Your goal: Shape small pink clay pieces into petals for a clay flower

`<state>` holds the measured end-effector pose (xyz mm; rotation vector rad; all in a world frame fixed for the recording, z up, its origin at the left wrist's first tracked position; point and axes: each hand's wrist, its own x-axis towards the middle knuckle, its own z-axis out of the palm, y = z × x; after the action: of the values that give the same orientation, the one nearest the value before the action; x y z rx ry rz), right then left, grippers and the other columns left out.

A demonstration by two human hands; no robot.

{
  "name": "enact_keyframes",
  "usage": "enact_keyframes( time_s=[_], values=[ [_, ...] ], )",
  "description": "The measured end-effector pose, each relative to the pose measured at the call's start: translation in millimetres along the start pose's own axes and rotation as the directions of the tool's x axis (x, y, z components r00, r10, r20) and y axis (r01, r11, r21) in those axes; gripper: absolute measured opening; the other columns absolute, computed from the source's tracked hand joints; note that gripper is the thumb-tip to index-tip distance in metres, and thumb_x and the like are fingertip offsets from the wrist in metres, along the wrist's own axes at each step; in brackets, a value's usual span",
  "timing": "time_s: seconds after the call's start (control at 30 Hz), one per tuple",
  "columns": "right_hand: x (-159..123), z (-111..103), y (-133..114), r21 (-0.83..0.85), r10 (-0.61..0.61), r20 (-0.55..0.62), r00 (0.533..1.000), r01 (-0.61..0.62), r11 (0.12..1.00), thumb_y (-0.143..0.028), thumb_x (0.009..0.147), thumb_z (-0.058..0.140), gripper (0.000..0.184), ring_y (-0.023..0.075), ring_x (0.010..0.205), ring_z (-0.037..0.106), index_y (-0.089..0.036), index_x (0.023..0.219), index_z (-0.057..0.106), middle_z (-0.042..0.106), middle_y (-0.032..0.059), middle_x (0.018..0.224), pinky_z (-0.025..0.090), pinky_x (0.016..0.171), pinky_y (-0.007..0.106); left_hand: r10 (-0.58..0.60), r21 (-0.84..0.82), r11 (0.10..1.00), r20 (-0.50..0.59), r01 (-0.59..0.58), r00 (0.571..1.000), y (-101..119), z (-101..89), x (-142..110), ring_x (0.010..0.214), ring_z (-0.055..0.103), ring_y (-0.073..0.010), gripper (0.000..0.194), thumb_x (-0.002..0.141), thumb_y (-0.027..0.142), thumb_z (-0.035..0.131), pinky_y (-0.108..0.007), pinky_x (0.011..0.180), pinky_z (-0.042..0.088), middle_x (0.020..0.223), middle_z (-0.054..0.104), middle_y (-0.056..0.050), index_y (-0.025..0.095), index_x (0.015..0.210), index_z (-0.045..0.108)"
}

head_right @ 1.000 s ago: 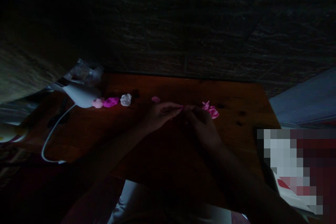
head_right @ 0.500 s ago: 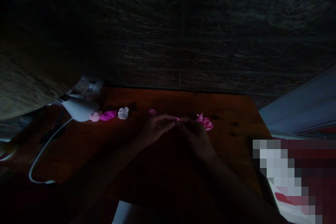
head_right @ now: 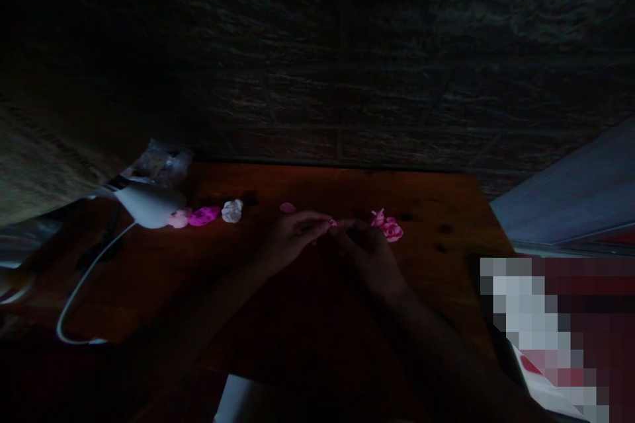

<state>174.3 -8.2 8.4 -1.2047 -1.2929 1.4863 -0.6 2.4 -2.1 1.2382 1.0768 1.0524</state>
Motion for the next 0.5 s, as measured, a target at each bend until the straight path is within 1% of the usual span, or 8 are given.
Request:
enact_keyframes(
  time_s=[0.13,0.27,0.4,0.5],
  values=[
    [-0.6,0.5,0.1,-0.017,-0.005,0.0,1.0,0.005,1.0,-0.053,0.082,0.075,0.036,0.0146,0.063,0.054,-0.02,0.093,0.077,0.066,0.0021,0.072,0.043,0.058,0.026,-0.04,-0.052,0.998,0.012,0.04,0.999,-0.2,-1.3,1.5,0.08,0.068,-0.0144,0.033,0.079,0.044,0.076,-0.024,0.066,0.05,0.099,0.078,-0.009,0.017,0.099,0.077],
    [-0.6,0.6,-2.2,-0.032,-0.032,-0.002,0.999,0.032,0.999,-0.054,0.083,0.072,0.035,0.0159,0.067,0.058,-0.02,0.092,0.078,0.07,0.0043,0.077,0.045,0.062,0.028,-0.068,-0.074,0.995,0.02,0.069,0.997,0.2,-1.8,1.9,0.082,0.068,-0.0148,0.033,0.08,0.045,0.076,-0.024,0.067,0.05,0.096,0.077,-0.008,0.017,0.098,0.078],
    [-0.8,0.3,-3.7,-0.055,-0.036,-0.011,0.999,0.035,0.998,-0.052,0.082,0.074,0.033,0.0162,0.068,0.058,-0.02,0.089,0.077,0.071,0.0045,0.077,0.046,0.063,0.028,-0.068,-0.076,0.995,0.036,0.07,0.997,-0.8,-2.0,1.0,0.085,0.068,-0.0156,0.034,0.078,0.044,0.078,-0.025,0.069,0.051,0.095,0.076,-0.007,0.017,0.099,0.077],
    [-0.3,0.0,-2.0,-0.051,-0.032,-0.02,0.999,0.031,0.998,-0.052,0.081,0.074,0.034,0.0159,0.067,0.057,-0.02,0.09,0.077,0.071,0.0045,0.078,0.046,0.062,0.028,-0.054,-0.064,0.996,0.039,0.056,0.998,-1.3,-2.1,0.5,0.083,0.067,-0.0149,0.032,0.078,0.042,0.078,-0.025,0.07,0.051,0.093,0.076,-0.007,0.017,0.098,0.077]
  ],
)
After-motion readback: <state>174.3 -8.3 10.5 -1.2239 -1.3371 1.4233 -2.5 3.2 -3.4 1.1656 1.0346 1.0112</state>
